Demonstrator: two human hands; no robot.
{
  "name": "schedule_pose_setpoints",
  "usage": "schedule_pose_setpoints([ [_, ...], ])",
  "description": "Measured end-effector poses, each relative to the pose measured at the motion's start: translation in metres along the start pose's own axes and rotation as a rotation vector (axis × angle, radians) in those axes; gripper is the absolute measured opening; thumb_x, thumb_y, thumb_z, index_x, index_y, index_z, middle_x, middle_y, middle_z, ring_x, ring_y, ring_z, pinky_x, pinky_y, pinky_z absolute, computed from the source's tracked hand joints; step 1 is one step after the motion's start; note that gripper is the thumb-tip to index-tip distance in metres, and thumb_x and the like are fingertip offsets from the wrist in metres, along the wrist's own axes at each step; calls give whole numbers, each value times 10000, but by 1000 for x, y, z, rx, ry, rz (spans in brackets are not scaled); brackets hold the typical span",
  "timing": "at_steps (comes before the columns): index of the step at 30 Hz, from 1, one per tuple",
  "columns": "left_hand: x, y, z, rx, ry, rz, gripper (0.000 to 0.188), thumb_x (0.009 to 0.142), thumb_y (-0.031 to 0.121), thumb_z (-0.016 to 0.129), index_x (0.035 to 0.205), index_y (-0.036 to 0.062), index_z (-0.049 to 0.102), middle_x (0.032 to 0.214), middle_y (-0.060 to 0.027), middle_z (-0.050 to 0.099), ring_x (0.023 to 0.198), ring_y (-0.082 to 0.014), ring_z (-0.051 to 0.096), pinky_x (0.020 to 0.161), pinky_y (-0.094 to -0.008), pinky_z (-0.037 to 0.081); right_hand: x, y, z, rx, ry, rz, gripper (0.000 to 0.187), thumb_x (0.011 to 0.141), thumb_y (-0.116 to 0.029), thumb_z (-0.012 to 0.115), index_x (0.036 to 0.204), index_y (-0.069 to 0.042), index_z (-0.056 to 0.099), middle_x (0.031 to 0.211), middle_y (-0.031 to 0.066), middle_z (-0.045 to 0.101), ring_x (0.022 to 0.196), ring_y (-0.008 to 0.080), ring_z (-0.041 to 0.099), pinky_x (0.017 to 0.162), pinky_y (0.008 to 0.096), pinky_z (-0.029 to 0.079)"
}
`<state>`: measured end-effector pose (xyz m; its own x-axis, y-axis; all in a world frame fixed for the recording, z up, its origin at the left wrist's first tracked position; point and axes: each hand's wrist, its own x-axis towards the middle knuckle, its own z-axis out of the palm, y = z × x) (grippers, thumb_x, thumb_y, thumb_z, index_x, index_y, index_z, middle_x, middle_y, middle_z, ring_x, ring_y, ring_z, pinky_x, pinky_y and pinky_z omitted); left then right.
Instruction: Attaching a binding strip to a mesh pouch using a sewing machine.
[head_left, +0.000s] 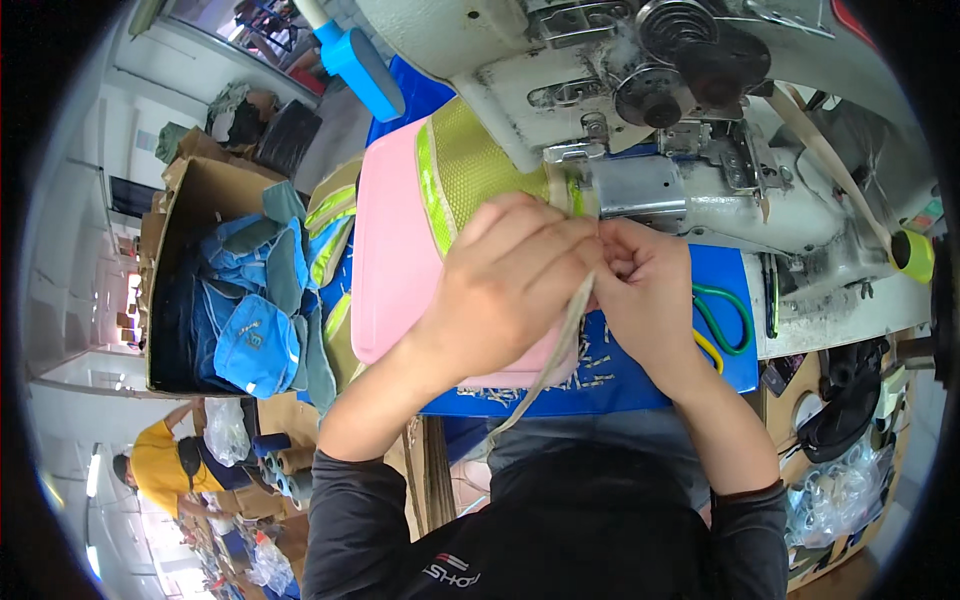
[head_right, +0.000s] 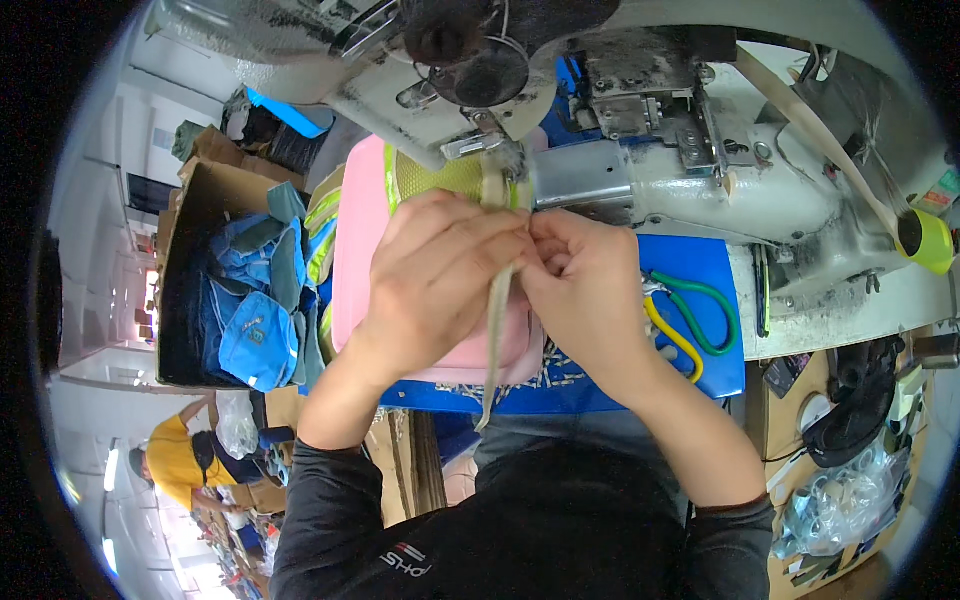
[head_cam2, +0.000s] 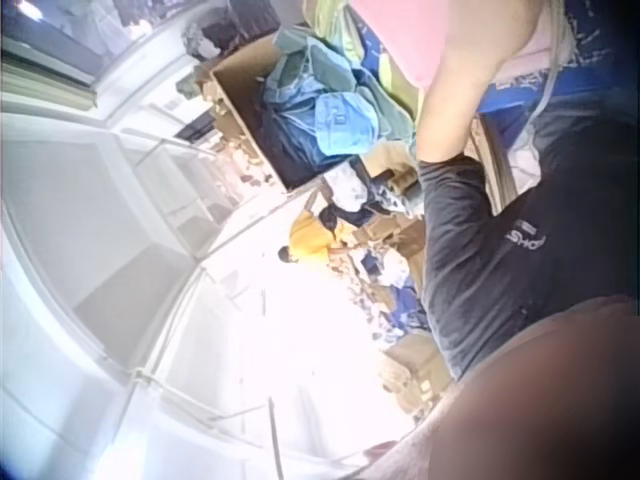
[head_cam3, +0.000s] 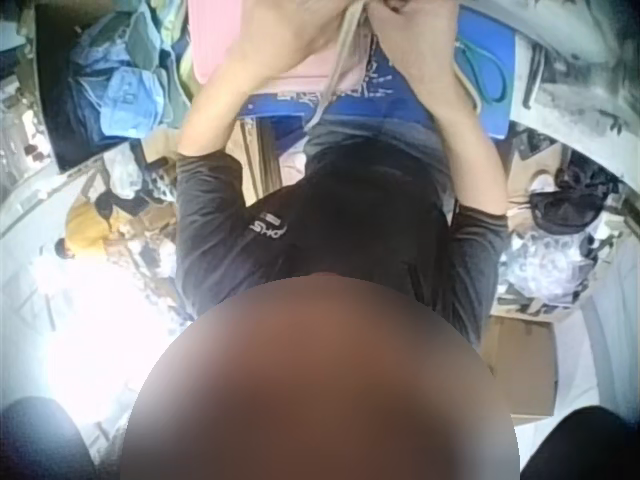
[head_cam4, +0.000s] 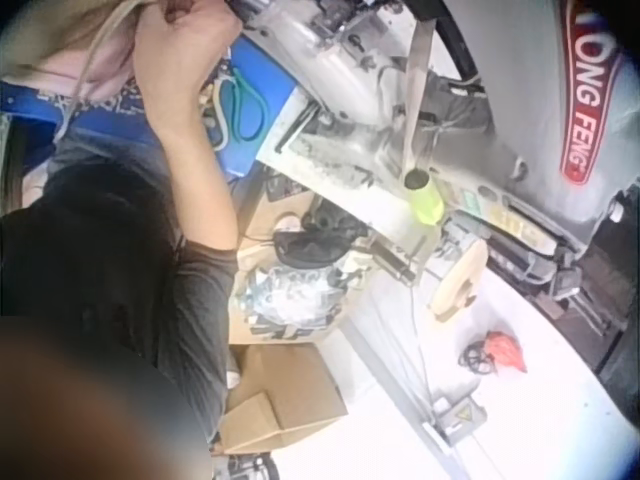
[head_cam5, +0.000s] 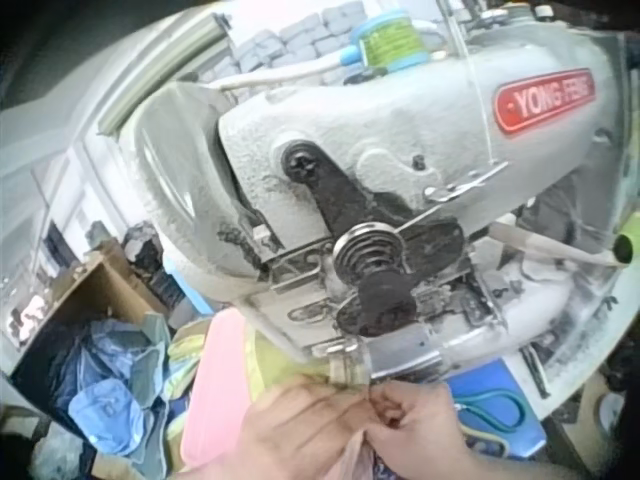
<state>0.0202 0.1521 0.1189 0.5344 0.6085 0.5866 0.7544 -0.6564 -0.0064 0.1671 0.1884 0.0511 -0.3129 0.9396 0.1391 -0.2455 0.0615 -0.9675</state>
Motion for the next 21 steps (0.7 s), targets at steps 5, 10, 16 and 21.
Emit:
schedule_pose_setpoints([
  [5,-4,-12,-3,-33,7,-59,223,715,97,720,923,24,689,992,-83,697,923,-267,636,832,-379,490,-1,1,5,-46,17,12,76,827,-15,673,855,54,684,657,107,670,575,116,641,530,264,489],
  [10,-7,-20,-4,-110,-22,-101,243,704,96,752,934,41,698,1000,-76,711,966,-267,630,839,-373,485,-1,3,12,-190,-11,-83,113,818,-78,678,828,33,692,701,205,659,580,313,665,541,339,502],
  [16,2,-15,-1,84,-47,101,228,701,97,743,909,14,698,1033,-101,718,975,-287,642,864,-431,500,0,13,5,-122,-23,-81,105,837,-51,658,862,46,689,692,189,674,577,244,683,544,313,505],
  [21,3,-4,-7,106,-68,107,260,688,99,751,931,23,695,1045,-104,714,967,-283,641,866,-449,495,1,0,-2,-153,-31,-32,100,878,-16,629,849,65,678,657,121,675,572,128,655,526,266,488],
])
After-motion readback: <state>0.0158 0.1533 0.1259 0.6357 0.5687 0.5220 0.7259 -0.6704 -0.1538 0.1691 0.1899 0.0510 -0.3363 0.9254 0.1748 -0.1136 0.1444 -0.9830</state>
